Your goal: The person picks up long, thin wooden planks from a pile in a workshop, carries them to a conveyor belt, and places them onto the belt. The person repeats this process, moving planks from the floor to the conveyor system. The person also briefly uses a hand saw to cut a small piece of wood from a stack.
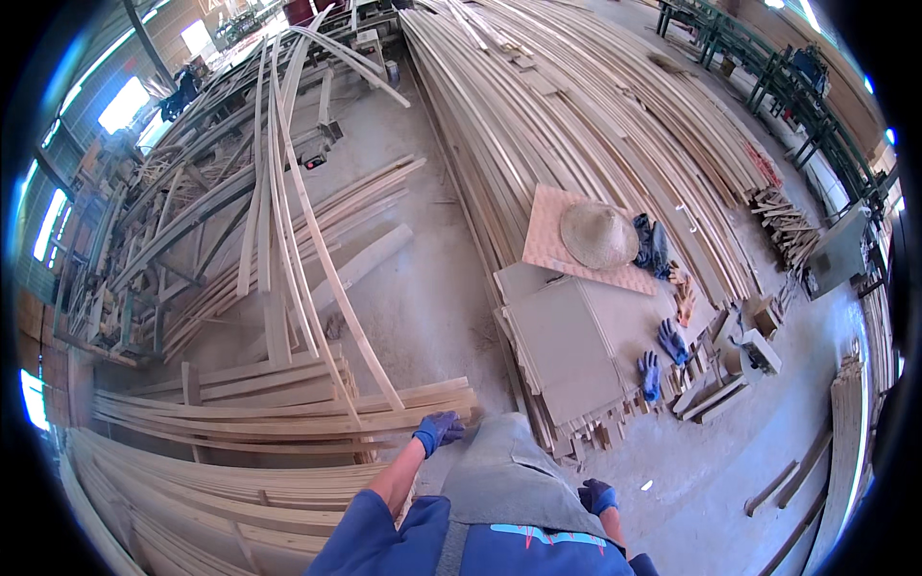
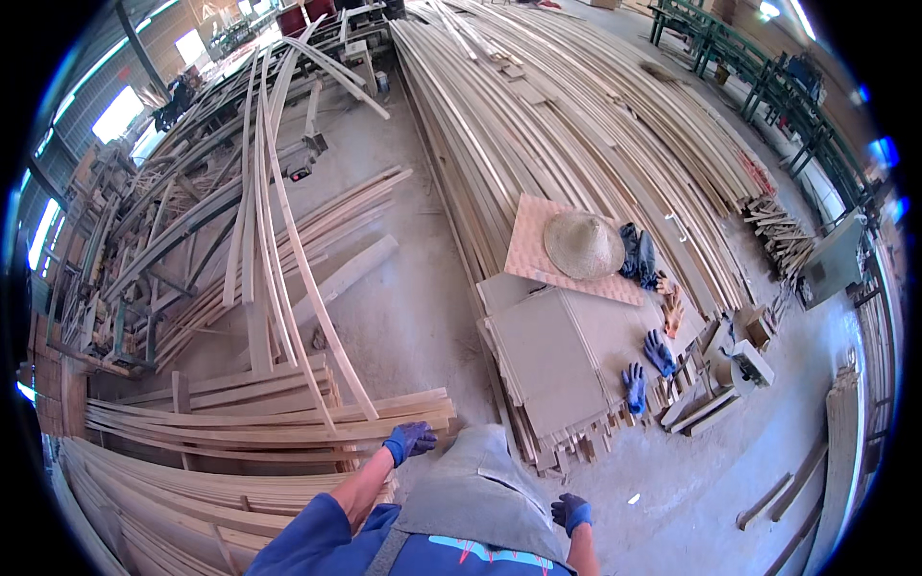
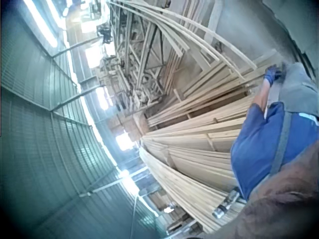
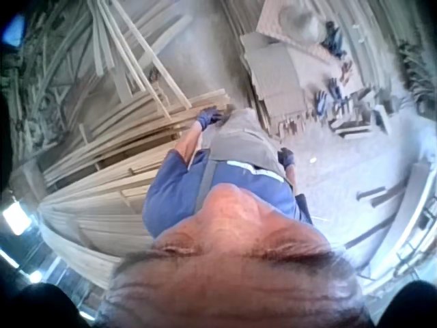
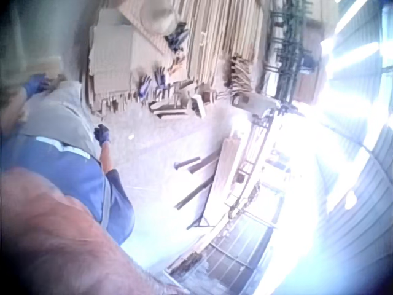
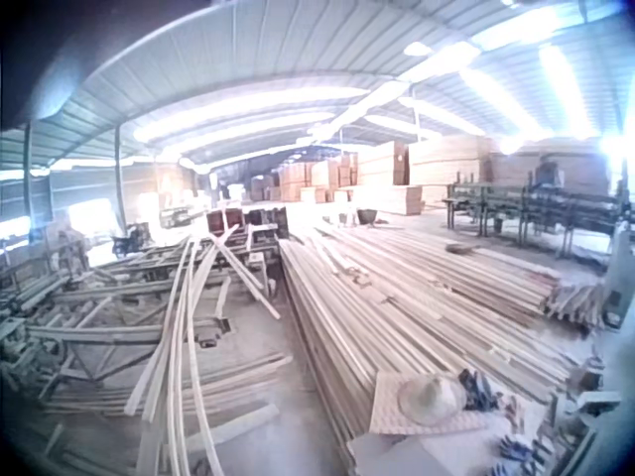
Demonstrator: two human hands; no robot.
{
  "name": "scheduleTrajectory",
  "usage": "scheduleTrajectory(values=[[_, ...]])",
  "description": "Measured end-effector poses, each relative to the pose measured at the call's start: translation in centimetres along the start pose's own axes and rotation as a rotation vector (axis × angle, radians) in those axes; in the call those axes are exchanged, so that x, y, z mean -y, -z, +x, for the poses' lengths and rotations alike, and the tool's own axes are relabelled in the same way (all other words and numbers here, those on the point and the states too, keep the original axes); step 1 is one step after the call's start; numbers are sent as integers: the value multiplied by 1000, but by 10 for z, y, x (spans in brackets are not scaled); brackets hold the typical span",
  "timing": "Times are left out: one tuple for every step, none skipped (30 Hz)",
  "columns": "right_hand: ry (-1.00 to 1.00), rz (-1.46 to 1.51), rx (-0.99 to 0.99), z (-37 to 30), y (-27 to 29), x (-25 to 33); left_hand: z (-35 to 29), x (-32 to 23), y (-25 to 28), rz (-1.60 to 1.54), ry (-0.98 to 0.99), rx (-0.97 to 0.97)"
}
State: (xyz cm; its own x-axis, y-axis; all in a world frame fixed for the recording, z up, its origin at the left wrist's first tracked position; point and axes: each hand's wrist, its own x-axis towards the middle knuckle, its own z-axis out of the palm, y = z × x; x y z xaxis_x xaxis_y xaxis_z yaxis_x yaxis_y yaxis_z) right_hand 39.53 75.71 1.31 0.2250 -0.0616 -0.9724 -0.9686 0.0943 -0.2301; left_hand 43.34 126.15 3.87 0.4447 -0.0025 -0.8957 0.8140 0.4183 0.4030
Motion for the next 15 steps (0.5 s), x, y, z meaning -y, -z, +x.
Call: scheduleTrajectory(values=[[21, 1, 30, 0, -1, 2, 6, -8, -2, 25, 19, 8], [252, -500, 75, -30, -21, 19, 10, -7, -2, -15, -60, -27], [481, -810, 56, -20, -15, 20, 12, -15, -7, -26, -59, -16], [714, -1122, 37, -11, -13, 18, 12, -25, -11, -40, -60, -7], [957, -1433, 23, 19, -8, 9, 11, -37, -12, -57, -67, -4], [964, -1301, 68, 67, 10, -9, 12, -52, -23, -34, -104, -23], [911, -1342, 34, 122, 27, -43, 19, -68, -29, 15, -81, -4], [862, -1374, 8, 171, 39, -78, 28, -87, -32, 70, -63, 10], [848, -1431, 16, 189, 24, -79, 35, -100, -23, 94, -71, -5], [792, -1405, 64, 192, 18, -64, 44, -109, -11, 52, -72, 0], [782, -1385, 85, 180, -2, -37, 56, -122, -3, 33, -83, 8], [759, -1394, 94, 161, -15, -6, 69, -130, 7, -13, -81, 34], [736, -1392, 96, 144, -28, 22, 78, -143, 13, -42, -94, 58], [724, -1384, 100, 134, -45, 45, 86, -164, 19, -60, -113, 79], [713, -1396, 106, 126, -60, 74, 93, -186, 27, -96, -139, 97]])
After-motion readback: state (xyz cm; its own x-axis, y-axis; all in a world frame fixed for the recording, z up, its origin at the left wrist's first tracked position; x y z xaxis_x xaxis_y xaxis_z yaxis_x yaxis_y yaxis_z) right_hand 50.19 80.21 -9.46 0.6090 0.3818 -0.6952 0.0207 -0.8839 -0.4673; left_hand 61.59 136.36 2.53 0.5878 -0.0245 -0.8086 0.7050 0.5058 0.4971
